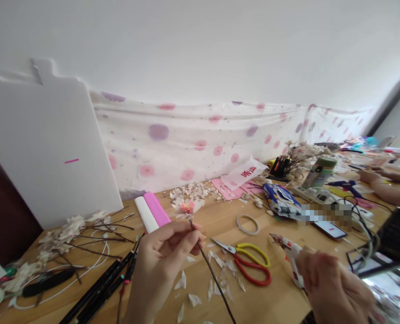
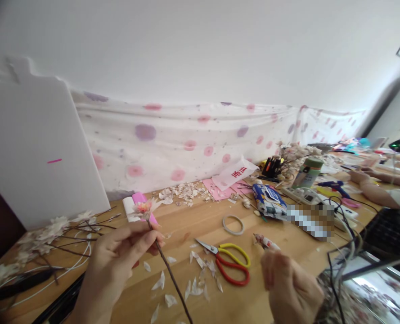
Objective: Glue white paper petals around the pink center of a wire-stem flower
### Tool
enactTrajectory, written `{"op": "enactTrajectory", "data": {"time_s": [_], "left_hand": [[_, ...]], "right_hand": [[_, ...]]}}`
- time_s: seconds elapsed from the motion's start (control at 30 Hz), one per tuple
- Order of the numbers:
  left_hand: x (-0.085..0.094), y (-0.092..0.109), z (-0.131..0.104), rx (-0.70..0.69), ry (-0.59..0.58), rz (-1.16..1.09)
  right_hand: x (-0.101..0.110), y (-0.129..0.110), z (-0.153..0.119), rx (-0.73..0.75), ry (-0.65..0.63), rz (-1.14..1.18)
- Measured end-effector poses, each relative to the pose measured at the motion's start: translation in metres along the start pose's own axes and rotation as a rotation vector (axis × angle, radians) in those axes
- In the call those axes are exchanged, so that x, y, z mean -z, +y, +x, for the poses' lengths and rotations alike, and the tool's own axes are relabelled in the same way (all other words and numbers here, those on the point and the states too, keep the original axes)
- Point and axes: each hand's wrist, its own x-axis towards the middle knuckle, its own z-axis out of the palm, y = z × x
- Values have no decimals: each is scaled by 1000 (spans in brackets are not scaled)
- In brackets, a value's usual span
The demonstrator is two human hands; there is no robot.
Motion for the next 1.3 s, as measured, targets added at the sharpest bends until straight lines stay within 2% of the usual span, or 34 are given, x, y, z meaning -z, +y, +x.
{"op": "enactTrajectory", "data": {"time_s": [0.1,0.17,0.27,0.4,0.57,0.63,0.73,0.87,1.03,1.23,1.3], "left_hand": [[-2,1,-5,-43,23,76],[-2,3,-8,-61,32,144],[-4,6,-10,-90,32,254],[-5,4,-11,-180,34,322],[-3,0,-5,-405,-54,442],[-3,-1,-4,-447,-95,495],[-5,-1,-4,-406,-76,489],[-6,0,-8,-277,-22,456],[-4,4,-9,-126,11,374],[-5,6,-7,-4,-22,225],[-5,6,-7,28,-50,190]], "right_hand": [[-30,-30,12,174,-317,32],[-47,-48,18,178,-432,-53],[-69,-65,23,168,-433,-56],[-92,-72,23,108,-472,42],[-106,-74,22,64,-455,125],[-108,-75,21,53,-445,143],[-109,-74,19,81,-418,142],[-109,-70,17,123,-364,107],[-108,-63,14,131,-358,126],[-104,-58,6,51,-235,330],[-103,-60,5,15,-246,457]]}}
